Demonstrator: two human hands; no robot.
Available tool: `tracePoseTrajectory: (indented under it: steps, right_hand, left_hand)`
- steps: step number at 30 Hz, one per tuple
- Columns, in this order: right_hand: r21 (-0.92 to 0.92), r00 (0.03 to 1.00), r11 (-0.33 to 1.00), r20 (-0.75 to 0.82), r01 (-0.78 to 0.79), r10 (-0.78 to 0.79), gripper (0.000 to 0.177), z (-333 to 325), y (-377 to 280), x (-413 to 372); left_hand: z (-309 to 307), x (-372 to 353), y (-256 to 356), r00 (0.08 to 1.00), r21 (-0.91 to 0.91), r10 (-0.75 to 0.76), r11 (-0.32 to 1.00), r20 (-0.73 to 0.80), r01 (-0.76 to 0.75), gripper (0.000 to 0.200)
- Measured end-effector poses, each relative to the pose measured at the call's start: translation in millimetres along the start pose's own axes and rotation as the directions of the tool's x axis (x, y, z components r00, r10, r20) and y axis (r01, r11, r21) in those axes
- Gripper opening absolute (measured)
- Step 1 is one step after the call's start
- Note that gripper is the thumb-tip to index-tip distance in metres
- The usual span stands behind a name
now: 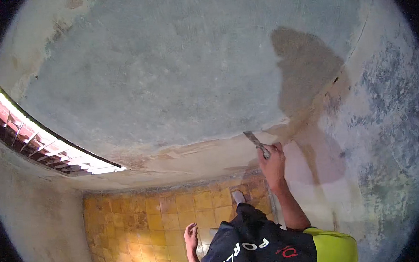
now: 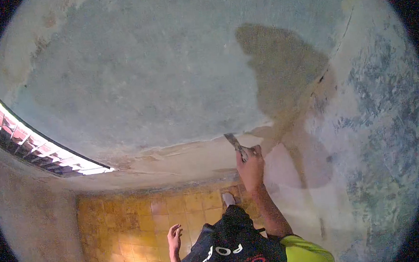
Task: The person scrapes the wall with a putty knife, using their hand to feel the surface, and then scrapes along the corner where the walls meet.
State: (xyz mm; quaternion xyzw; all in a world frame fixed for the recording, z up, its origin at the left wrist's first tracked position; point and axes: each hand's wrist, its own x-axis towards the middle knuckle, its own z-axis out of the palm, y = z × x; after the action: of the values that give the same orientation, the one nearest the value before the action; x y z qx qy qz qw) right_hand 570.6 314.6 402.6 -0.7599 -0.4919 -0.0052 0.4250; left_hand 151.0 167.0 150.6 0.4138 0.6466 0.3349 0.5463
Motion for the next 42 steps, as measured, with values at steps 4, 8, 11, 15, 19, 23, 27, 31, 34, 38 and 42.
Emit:
tracePoseTrajectory:
  steps: [4,8,11,15,19,23,27,31,34,38,42]
  right_hand:
    - [0.002,0.995,0.997,0.067,-0.071,0.071,0.016,8.6,7.2,-4.6]
    - [0.039,0.998,0.997,-0.001,-0.060,0.060,0.018,-6.6,-4.4,-0.6]
    - [0.027,0.996,0.995,0.003,-0.093,0.093,0.020,9.1,6.7,0.9]
    - [-0.023,0.991,0.996,0.099,-0.090,0.091,0.019,-2.6,8.4,-3.6]
    - [0.013,0.993,0.993,0.026,-0.115,0.114,0.021,6.3,0.0,-2.0]
    - [-0.011,0.995,0.996,0.041,-0.086,0.087,0.023,0.7,-6.8,1.0]
    - [-0.097,0.999,0.995,-0.012,-0.034,0.033,0.026,21.4,-9.9,0.2]
    - [-0.334,0.992,0.942,0.106,-0.022,0.061,0.029,31.1,-26.5,-5.9]
    - [-0.284,0.986,0.950,0.057,-0.132,0.154,0.029,0.8,-45.9,-8.1]
    - [-0.435,0.981,0.896,0.116,-0.090,0.155,0.027,32.2,-25.8,-8.1]
    - [-0.416,0.984,0.909,0.162,-0.002,0.076,0.027,15.5,-42.3,-31.0]
  left_hand:
    - [-2.3,-10.7,-0.3,1.000,-0.025,-0.018,1.000,0.003,0.018,0.027]
    - [-10.5,-7.6,-15.5,0.999,-0.017,0.007,1.000,0.045,-0.007,0.028]
    - [-13.7,-13.8,-6.5,0.999,-0.011,-0.008,1.000,0.044,0.009,0.028]
    - [-21.1,-15.0,-7.3,0.998,0.006,-0.001,1.000,0.056,0.001,0.027]
    - [-30.0,-7.3,-1.3,0.998,-0.019,0.035,0.999,0.058,-0.034,0.027]
    - [-37.4,-10.4,-6.6,0.996,-0.029,0.051,0.998,0.068,-0.049,0.027]
    - [-43.2,-10.7,-11.4,0.998,-0.009,0.043,0.999,0.053,-0.042,0.027]
    - [-47.3,-16.1,-15.1,0.998,-0.017,0.047,0.999,0.047,-0.046,0.028]
    - [-50.7,-14.1,-16.9,0.998,-0.040,0.057,0.998,0.037,-0.056,0.028]
    - [-52.2,-20.8,-25.3,0.999,-0.045,0.024,0.999,0.025,-0.023,0.028]
    - [-47.0,-14.9,-18.7,0.997,-0.055,0.068,0.996,0.034,-0.066,0.027]
